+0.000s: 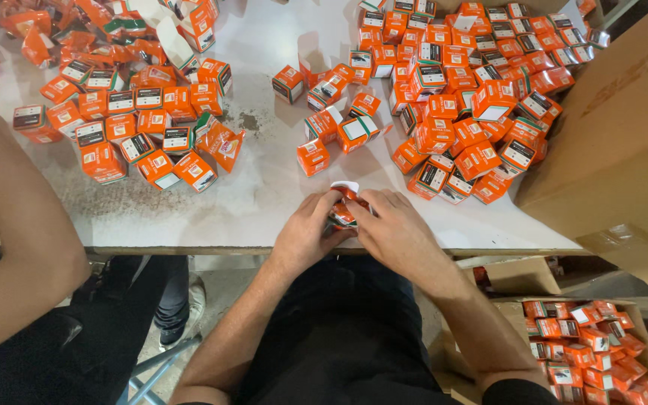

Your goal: The person picks a flat white paper carton from the table, opens and folds it into shape, places a small orange-wrapped item inside, closes the carton, and sets the finished box onto a pile on the table, repeating this cycle with more boxes.

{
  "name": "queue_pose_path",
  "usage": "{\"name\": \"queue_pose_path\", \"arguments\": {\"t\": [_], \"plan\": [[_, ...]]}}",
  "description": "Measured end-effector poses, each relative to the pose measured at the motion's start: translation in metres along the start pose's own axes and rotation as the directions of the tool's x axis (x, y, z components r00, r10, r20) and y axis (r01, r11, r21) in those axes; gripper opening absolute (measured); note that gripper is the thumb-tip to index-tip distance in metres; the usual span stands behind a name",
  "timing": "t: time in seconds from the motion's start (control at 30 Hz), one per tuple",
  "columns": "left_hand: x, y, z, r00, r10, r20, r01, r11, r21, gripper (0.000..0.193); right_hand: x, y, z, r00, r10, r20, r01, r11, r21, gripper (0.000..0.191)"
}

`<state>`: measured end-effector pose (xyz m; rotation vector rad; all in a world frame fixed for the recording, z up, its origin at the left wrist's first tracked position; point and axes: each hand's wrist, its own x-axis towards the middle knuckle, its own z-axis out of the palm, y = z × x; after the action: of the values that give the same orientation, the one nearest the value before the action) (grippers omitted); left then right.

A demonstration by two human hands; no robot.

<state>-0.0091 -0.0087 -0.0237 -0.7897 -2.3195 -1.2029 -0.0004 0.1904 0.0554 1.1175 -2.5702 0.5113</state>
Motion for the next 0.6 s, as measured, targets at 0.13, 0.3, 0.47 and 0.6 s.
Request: {"name": "queue_pose_path", "arguments": {"t": [0.13,0.3,0.47,0.6], "plan": [[0.001,0.003,-0.002,1.000,-0.017,0.005,0.016,0.999,0.040,0.062,0.005,0.003,0.002,1.000,0.002,0.001,-0.002,0.999,0.043,0.040],[-0.002,0.008,0.000,0.999,-0.037,-0.020,0.039,0.995,0.087,0.062,0.004,0.004,0.003,0.998,0.007,0.056,-0.008,1.000,0.018,0.037],[0.000,0.014,-0.001,0.995,-0.052,-0.081,0.054,0.998,0.028,0.057,0.002,0.011,0.015,0.997,0.074,-0.011,-0.073,0.995,0.070,0.037],[0.003,0.016,-0.004,0.995,-0.092,-0.030,0.093,0.995,0.023,0.054,-0.010,0.010,0.039,0.941,0.218,-0.257,-0.158,0.959,0.234,0.039]]}}
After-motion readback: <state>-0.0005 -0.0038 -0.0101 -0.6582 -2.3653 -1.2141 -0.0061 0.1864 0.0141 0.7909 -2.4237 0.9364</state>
